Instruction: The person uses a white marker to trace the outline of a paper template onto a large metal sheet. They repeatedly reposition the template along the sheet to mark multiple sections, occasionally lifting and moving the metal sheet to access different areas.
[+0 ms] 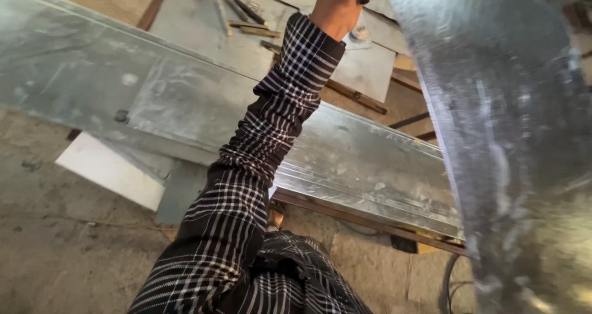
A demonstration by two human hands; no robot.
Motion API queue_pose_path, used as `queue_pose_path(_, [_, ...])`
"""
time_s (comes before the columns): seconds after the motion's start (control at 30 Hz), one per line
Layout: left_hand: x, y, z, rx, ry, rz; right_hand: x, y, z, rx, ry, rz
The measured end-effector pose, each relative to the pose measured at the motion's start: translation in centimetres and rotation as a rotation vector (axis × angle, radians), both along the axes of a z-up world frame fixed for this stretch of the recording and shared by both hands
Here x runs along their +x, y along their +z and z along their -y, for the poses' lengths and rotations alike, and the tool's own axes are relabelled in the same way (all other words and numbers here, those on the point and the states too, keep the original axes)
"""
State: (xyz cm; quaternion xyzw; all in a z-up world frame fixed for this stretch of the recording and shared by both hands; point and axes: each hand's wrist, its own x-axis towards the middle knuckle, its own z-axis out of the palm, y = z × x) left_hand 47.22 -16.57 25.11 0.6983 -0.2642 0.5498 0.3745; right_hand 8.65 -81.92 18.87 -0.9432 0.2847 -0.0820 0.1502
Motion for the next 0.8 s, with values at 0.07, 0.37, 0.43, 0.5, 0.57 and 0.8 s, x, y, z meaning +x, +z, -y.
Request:
queue_pose_path(0.07, [2.4,-2.9,0.9,-0.029,-0.134,-0.043,0.1,-0.8,-0.3,0.004,-0.015,-0.008])
queue_pose_path(0.37, [11.0,-17.9,8.3,-0.988,-0.754,-1.307,-1.1,-4.2,-2.1,0.013,-0.060,-0.042])
queue_pose_path(0.43, [8.8,-19.8,8.6,-0.612,-0.229,-1.481,-1.9,-5.1,-2.6,0.003,-0.054,-0.033])
queue_pose_path(0.5, [4.9,-20.8,6.6,-0.583,0.250,-1.055,-2.9,-6.2,-3.4,-0.007,-0.038,-0.025])
queue_pose_path(0.57, [-3.8,-24.0,7.4,-0.872,-0.221,-1.271,-2.1,-6.7,-4.4,-0.015,0.000,-0.017])
queue_pose_path(0.8, [-36.1,-22.6,17.1,-0.541,-1.385,-1.773,8.6,-5.2,-7.8,-0.016,0.160,-0.106])
